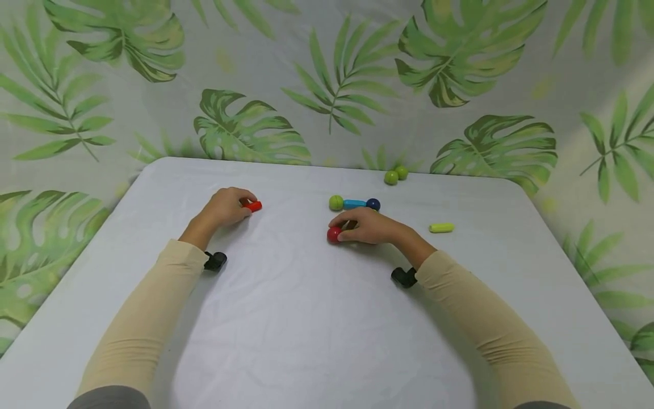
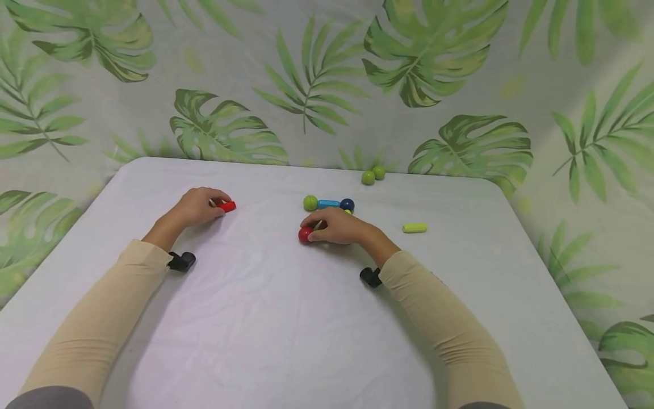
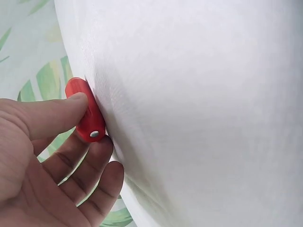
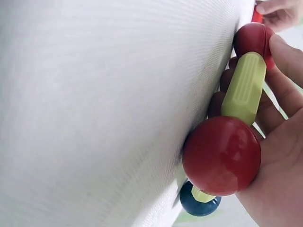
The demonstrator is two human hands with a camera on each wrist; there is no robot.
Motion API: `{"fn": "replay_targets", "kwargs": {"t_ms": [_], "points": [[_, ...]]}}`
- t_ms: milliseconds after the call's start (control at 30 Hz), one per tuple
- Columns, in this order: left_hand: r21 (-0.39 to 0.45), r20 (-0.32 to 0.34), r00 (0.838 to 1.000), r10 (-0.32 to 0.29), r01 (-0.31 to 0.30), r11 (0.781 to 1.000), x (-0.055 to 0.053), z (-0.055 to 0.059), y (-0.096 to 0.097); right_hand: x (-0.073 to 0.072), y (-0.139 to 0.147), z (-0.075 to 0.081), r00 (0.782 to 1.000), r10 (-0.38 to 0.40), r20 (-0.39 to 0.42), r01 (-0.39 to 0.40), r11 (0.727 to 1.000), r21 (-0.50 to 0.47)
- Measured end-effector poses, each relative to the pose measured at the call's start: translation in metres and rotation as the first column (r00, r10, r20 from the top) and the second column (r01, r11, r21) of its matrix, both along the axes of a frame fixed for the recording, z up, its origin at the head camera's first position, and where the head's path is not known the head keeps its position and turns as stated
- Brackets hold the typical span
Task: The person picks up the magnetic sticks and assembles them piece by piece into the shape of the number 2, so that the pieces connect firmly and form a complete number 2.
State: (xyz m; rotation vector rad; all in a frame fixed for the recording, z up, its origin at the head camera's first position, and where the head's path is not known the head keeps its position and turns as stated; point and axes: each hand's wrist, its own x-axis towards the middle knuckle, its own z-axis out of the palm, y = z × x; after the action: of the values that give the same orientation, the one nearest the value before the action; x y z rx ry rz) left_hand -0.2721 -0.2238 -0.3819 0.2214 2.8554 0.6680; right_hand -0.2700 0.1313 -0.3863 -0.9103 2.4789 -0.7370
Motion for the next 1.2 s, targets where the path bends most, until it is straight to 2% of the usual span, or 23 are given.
{"fn": "replay_targets", "kwargs": {"t_ms": [500, 633, 767, 867, 933, 1000, 1100, 1200], "points": [[0.023, -0.008, 1.000, 0.006, -0.006, 1.000, 0.006, -0.003, 0.002, 0.000, 0.002, -0.002, 1.000, -0.016, 0.022, 0.016, 1.000, -0.027], [0.041, 0.000, 1.000, -0.030, 0.030, 0.999, 0.010, -0.002, 0.005, 0.000, 0.002, -0.001, 1.000, -0.020, 0.014, 0.020, 1.000, -0.022], [0.136, 0.033, 0.994, -0.104, 0.099, 0.986, 0.026, 0.002, 0.012, -0.001, 0.001, 0.000, 1.000, -0.018, 0.019, 0.018, 1.000, -0.016], [0.262, 0.069, 0.987, -0.147, 0.124, 0.957, 0.044, 0.004, 0.022, -0.001, 0.000, 0.001, 1.000, -0.014, 0.024, 0.014, 1.000, -0.015], [0.368, 0.108, 0.981, -0.159, 0.109, 0.923, 0.058, 0.003, 0.032, -0.002, 0.000, 0.002, 1.000, -0.014, 0.027, 0.015, 1.000, -0.013], [0.470, 0.158, 0.975, -0.157, 0.066, 0.880, 0.071, 0.001, 0.044, -0.002, 0.000, 0.002, 0.999, -0.019, 0.027, 0.019, 1.000, -0.007], [0.599, 0.224, 0.964, -0.141, -0.022, 0.801, 0.088, -0.004, 0.064, -0.003, 0.001, 0.002, 0.999, -0.022, 0.025, 0.022, 1.000, 0.004], [0.673, 0.257, 0.959, -0.122, -0.088, 0.734, 0.098, -0.009, 0.079, -0.003, 0.001, 0.000, 0.999, -0.017, 0.027, 0.017, 1.000, 0.007]]}}
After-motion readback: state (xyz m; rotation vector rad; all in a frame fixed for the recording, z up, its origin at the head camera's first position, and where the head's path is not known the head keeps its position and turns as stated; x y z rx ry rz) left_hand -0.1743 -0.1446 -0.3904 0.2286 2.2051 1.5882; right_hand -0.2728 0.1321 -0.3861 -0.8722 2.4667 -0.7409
